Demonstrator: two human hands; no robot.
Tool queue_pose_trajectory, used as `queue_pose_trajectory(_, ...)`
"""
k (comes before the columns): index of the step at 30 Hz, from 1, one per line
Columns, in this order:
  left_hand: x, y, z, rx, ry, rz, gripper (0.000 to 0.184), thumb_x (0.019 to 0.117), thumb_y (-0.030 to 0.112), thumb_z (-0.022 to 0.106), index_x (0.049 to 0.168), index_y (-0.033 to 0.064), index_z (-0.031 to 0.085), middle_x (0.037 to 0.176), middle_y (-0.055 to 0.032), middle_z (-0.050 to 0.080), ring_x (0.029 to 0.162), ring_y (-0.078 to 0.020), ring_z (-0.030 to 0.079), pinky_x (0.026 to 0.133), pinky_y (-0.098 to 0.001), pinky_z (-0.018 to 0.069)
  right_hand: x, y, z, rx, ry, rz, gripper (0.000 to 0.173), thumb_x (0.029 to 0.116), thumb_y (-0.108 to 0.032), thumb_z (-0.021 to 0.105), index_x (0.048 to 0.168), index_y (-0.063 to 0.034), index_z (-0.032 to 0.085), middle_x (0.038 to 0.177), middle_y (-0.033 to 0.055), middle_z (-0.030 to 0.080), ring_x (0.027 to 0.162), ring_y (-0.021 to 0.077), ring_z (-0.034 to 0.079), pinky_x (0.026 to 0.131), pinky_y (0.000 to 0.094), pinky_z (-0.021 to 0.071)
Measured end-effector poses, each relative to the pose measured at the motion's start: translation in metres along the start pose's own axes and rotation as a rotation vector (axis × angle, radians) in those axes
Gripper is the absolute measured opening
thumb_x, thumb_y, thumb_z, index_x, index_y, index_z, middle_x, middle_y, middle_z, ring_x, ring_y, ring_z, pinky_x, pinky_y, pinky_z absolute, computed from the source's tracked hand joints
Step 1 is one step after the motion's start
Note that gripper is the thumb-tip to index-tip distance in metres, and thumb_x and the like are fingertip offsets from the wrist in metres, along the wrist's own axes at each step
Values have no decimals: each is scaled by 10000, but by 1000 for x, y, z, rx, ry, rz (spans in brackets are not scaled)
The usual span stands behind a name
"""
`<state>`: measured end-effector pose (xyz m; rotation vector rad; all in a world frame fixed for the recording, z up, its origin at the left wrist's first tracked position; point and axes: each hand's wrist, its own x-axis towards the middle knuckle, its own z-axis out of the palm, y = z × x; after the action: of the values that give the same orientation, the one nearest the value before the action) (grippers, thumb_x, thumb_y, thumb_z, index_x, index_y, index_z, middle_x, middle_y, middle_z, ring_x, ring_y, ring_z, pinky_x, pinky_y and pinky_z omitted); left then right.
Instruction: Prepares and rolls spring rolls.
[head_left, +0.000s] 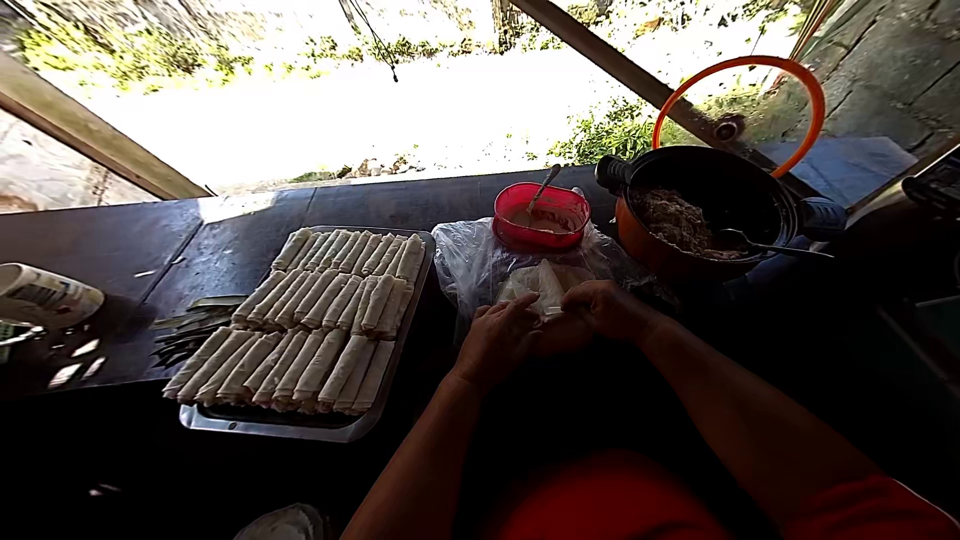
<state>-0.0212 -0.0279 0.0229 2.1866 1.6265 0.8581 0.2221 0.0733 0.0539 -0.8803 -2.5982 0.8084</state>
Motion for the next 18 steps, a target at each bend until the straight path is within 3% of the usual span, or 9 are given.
queue_pose_trajectory(3,1,-2,5,-20,31,-37,443,992,375,636,1416,258,584,1121,157,745,1119,-17,650,1095,-454,430,6,7,0,-63,-54,-89,247,1041,-204,532,1120,-139,758,1121,14,749,1127,128,672,1034,338,517)
queue_pose_trajectory(6,1,-3,10,-45,68,-59,406,1003,354,612,1392,237,599,1095,148,752,1110,-17,660,1099,-470,438,8,11,2,-90,-64,-166,208,1005,-241,622,1124,-124,746,1161,37,729,1154,162,662,1051,366,517)
queue_pose_trajectory(12,5,3,17,-18,111,-125,252,1012,335,572,1182,228,724,1082,122,743,1099,-48,656,1046,-464,466,19,17,3,13,-87,-106,221,1030,-236,583,1084,-120,763,1133,23,730,1122,130,659,1033,342,515)
queue_pose_trajectory(18,11,7,17,4,104,-180,220,987,252,569,1089,257,764,1116,85,735,1109,-92,656,1011,-482,477,28,19,1,18,-146,-57,217,1033,-228,578,1065,-126,767,1175,36,692,1155,139,626,1047,353,498)
